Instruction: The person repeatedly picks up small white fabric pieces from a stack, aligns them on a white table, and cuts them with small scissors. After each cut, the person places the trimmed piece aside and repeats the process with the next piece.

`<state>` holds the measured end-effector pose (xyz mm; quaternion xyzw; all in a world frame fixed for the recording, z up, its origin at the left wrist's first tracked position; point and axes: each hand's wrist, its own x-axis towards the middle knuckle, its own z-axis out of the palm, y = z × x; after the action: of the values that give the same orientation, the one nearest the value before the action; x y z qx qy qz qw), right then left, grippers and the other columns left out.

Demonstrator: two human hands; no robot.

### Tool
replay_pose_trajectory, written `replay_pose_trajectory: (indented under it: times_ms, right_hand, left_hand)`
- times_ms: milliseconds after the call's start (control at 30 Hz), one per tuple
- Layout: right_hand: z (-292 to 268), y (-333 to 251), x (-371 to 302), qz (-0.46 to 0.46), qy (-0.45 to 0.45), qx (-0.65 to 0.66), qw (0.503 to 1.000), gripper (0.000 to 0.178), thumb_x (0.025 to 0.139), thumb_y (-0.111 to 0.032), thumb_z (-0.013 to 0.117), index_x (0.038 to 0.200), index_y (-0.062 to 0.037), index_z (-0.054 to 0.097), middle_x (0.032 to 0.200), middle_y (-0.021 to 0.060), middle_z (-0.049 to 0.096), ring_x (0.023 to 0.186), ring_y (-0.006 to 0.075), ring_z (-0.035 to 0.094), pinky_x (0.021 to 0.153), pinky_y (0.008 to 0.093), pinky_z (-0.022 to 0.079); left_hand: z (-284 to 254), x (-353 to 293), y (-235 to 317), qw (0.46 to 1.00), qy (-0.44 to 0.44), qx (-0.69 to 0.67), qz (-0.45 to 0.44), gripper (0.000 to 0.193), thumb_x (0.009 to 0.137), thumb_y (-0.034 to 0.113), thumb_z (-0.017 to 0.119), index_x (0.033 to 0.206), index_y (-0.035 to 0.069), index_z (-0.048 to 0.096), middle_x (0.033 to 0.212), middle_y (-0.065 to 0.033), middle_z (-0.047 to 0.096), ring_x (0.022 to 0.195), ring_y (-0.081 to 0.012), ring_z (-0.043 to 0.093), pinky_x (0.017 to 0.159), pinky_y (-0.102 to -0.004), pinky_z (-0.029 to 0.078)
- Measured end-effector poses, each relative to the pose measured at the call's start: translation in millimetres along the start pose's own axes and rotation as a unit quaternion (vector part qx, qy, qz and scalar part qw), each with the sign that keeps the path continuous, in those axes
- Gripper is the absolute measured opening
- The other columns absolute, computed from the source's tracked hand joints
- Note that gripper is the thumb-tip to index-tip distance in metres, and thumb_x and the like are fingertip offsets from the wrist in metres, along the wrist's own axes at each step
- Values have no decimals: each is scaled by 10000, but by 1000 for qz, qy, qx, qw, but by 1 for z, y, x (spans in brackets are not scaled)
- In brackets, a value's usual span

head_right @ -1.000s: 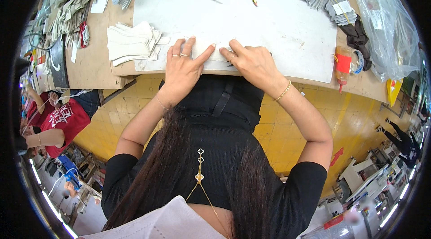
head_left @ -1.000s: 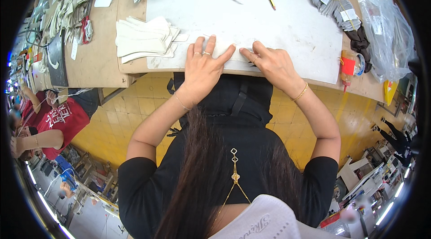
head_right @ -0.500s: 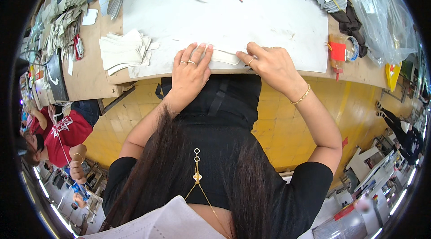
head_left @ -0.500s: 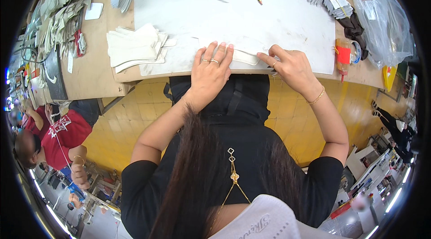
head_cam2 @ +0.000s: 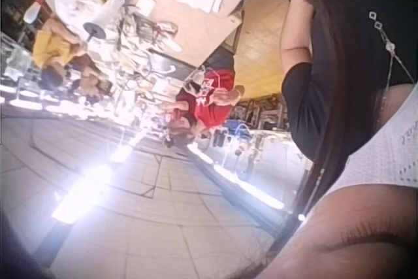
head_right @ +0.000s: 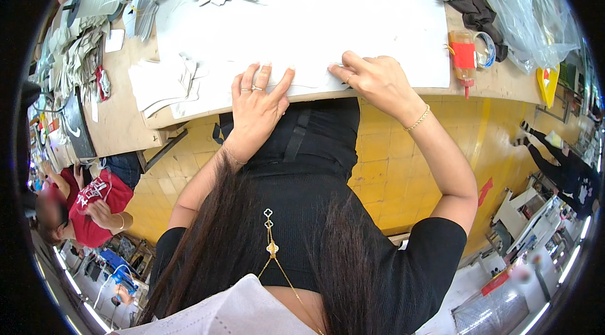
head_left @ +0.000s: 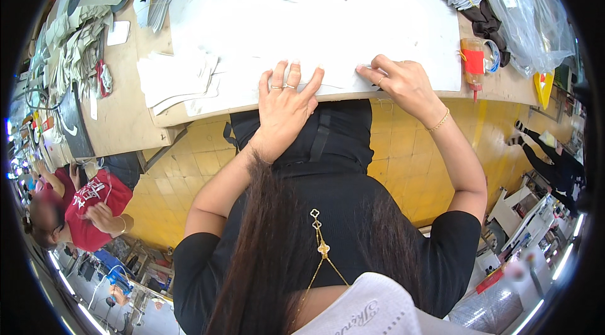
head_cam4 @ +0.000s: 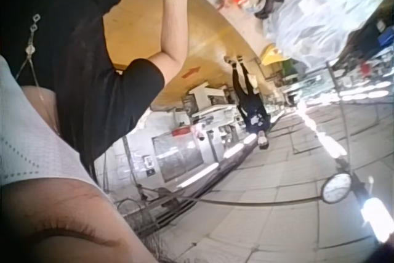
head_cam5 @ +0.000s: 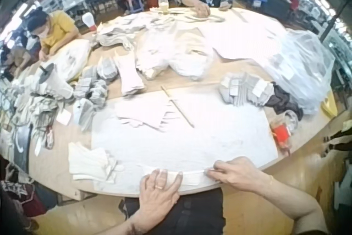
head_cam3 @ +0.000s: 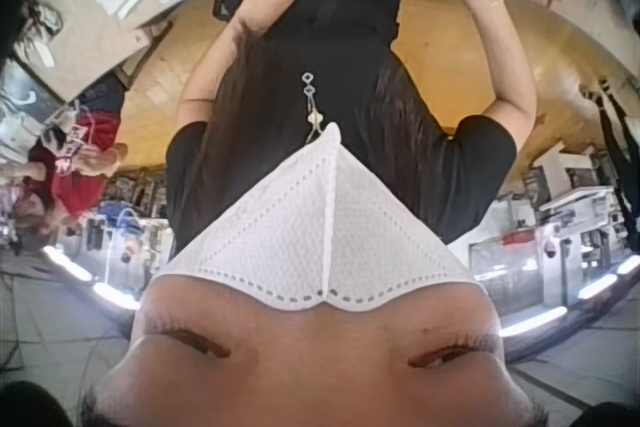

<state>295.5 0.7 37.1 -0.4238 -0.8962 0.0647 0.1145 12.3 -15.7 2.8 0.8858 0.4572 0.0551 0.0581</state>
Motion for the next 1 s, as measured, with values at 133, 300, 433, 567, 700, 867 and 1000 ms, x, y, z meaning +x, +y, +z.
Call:
replay_pose_trajectory:
  times_ms: [133,300,433,567,700,867,1000]
  right_hand:
    - [2,-1,0,-3,-4,-20,1000,286,838,-108,675,1109,-136,763,928,-2,577,617,128,641,558,284,536]
    - [2,-4,-1,-2,-25,-34,999,301,843,-115,664,1128,-134,757,973,-4,587,627,120,648,556,283,543]
    - [0,-1,-1,-3,-22,-32,999,319,838,-121,665,1143,-152,755,980,-3,595,643,123,656,562,287,547]
    - [-1,-3,-2,52,-26,5,998,288,868,-127,664,1140,-146,756,1012,9,621,705,158,692,589,293,562]
    - [3,-15,1,208,14,143,968,240,936,-153,688,1152,-76,758,942,50,666,683,201,673,610,307,548]
    - [8,-29,21,356,15,249,900,280,955,-253,721,1121,-33,769,866,109,710,696,220,678,634,309,536]
    - [15,-45,39,345,15,235,909,264,920,-234,747,1112,-55,775,887,110,715,717,227,688,667,325,547]
  left_hand:
    - [-7,5,5,1000,-4,7,-3,607,891,276,712,1471,304,536,1353,-165,536,1340,-352,411,1105,-534,315]
    - [-33,22,10,998,-60,2,-6,483,899,249,701,1375,261,619,1236,-148,588,1223,-329,519,1031,-508,367]
    - [-47,42,3,989,-91,-55,102,354,907,181,646,1253,112,679,1202,-130,613,1175,-269,575,1011,-431,403]
    - [-30,71,-15,939,-37,-103,325,343,916,141,585,1224,16,669,1298,-101,616,1230,-218,572,1025,-383,424]
    - [-17,75,-27,929,-24,-79,361,351,904,173,621,1240,84,672,1368,-46,610,1247,-202,565,1032,-421,426]
    - [-19,64,-38,967,-5,-10,256,407,883,145,653,1290,133,650,1355,-27,617,1208,-207,569,1022,-442,414]
    - [-19,54,-44,978,28,-10,208,414,873,122,675,1286,134,662,1338,-24,620,1171,-218,572,997,-447,409]
